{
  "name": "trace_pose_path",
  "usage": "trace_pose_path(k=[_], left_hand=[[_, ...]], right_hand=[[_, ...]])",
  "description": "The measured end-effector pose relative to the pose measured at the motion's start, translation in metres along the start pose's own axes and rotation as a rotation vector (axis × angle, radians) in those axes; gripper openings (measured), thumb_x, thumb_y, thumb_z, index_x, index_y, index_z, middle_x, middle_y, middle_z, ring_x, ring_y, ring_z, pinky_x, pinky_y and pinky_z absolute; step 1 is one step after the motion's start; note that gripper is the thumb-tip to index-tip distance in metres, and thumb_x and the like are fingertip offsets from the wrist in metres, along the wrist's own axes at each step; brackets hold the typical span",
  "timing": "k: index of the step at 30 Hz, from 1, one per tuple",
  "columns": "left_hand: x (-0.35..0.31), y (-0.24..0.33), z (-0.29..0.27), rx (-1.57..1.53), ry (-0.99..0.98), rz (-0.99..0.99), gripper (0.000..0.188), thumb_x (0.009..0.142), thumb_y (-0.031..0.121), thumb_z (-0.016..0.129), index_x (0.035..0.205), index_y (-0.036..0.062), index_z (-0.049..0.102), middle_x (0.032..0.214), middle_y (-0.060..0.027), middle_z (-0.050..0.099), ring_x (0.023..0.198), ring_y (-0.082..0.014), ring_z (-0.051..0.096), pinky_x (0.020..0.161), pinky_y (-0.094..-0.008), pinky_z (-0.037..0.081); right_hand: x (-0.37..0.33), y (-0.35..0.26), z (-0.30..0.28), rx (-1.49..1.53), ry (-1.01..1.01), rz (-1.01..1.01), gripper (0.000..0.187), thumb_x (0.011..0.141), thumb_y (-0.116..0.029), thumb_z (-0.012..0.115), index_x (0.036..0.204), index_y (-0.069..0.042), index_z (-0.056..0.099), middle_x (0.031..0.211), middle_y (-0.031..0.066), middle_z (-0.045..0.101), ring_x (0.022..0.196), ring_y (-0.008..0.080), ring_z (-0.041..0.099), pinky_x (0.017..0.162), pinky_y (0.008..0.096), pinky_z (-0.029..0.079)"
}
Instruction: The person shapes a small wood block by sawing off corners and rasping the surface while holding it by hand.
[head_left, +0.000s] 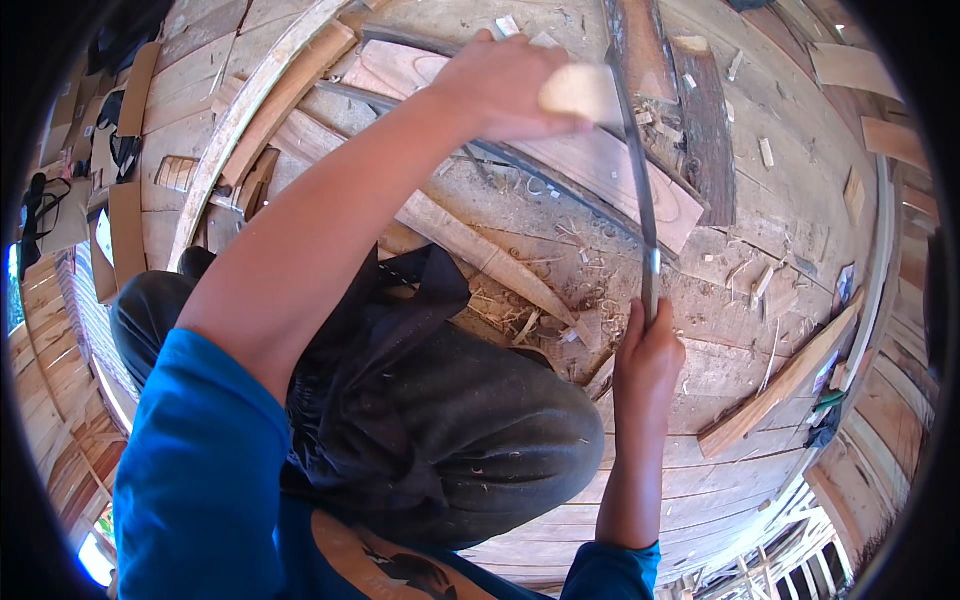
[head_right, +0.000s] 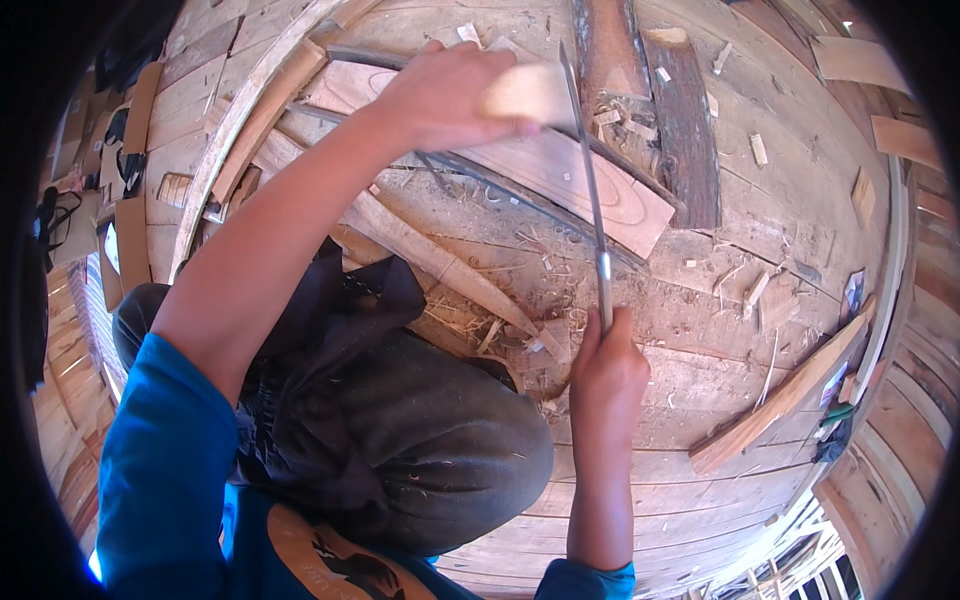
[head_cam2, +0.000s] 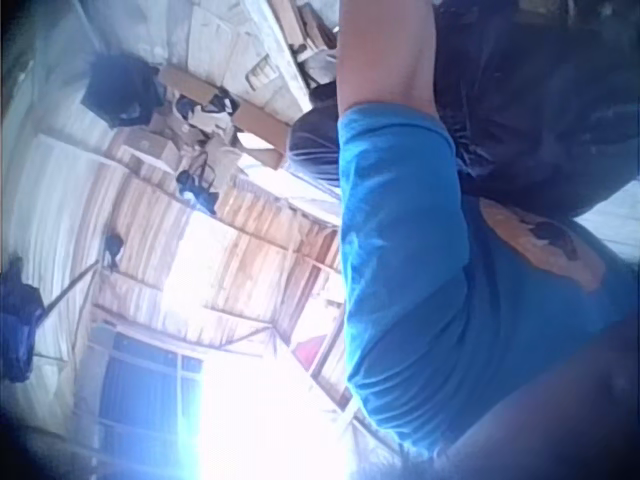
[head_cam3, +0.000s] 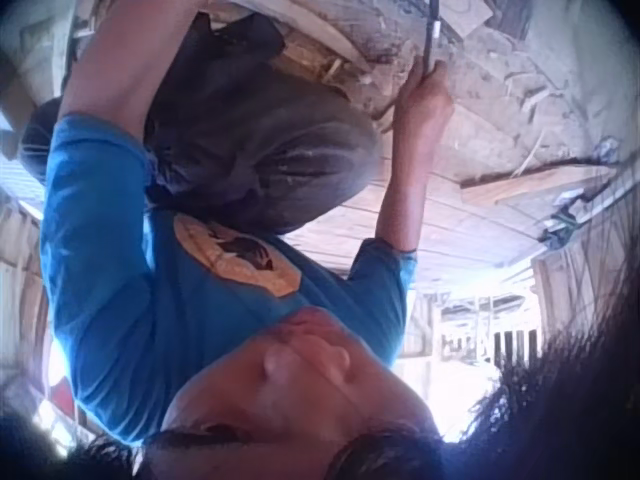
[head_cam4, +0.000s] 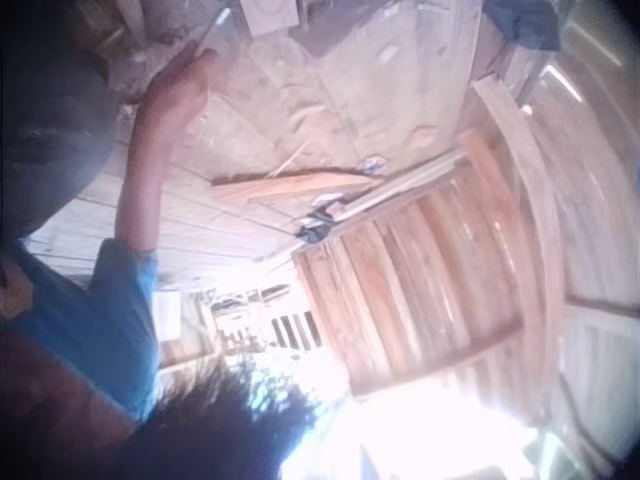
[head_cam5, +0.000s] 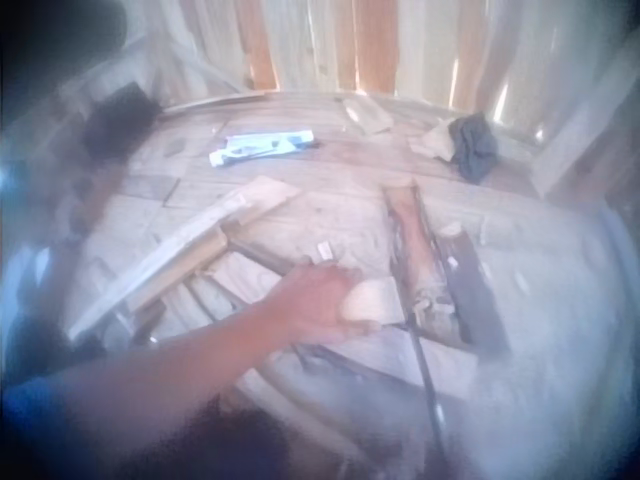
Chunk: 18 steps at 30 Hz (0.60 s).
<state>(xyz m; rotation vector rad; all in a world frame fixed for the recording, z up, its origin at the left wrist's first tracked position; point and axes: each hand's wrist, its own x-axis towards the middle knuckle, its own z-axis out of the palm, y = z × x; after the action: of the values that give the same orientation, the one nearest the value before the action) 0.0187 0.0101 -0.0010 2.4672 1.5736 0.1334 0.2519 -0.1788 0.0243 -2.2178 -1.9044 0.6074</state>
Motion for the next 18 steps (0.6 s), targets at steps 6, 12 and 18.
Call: trace_pose_path(k=[6, 12, 18], left_hand=[[0.003, 0.002, -0.001, -0.005, -0.021, -0.015, 0.067, 0.081, 0.066, 0.056, 0.112, 0.0065, 0.059, 0.102, -0.0170, 0.066, 0.105, -0.0304, 0.060, 0.092, -0.0467, 0.040], [0.003, 0.001, 0.002, 0.027, -0.049, 0.019, 0.071, 0.080, 0.068, 0.055, 0.114, 0.0058, 0.059, 0.105, -0.0176, 0.065, 0.107, -0.0313, 0.059, 0.094, -0.0478, 0.040], [0.004, 0.002, -0.003, 0.020, -0.081, -0.012, 0.073, 0.080, 0.069, 0.054, 0.118, 0.0063, 0.058, 0.107, -0.0172, 0.065, 0.110, -0.0290, 0.059, 0.095, -0.0481, 0.040]], right_hand=[[0.032, -0.013, 0.006, 0.014, 0.045, -0.052, 0.019, 0.098, -0.022, 0.052, 0.090, -0.005, 0.050, 0.058, 0.0216, 0.058, 0.056, 0.0415, 0.061, 0.046, 0.0488, 0.045], [-0.028, 0.008, -0.003, -0.046, -0.004, 0.072, 0.021, 0.097, -0.025, 0.055, 0.093, -0.004, 0.052, 0.059, 0.0223, 0.058, 0.057, 0.0421, 0.061, 0.046, 0.0488, 0.045], [0.027, -0.012, 0.012, 0.018, 0.032, -0.006, 0.018, 0.098, -0.022, 0.052, 0.094, -0.004, 0.053, 0.059, 0.0222, 0.058, 0.057, 0.0408, 0.061, 0.047, 0.0492, 0.044]])
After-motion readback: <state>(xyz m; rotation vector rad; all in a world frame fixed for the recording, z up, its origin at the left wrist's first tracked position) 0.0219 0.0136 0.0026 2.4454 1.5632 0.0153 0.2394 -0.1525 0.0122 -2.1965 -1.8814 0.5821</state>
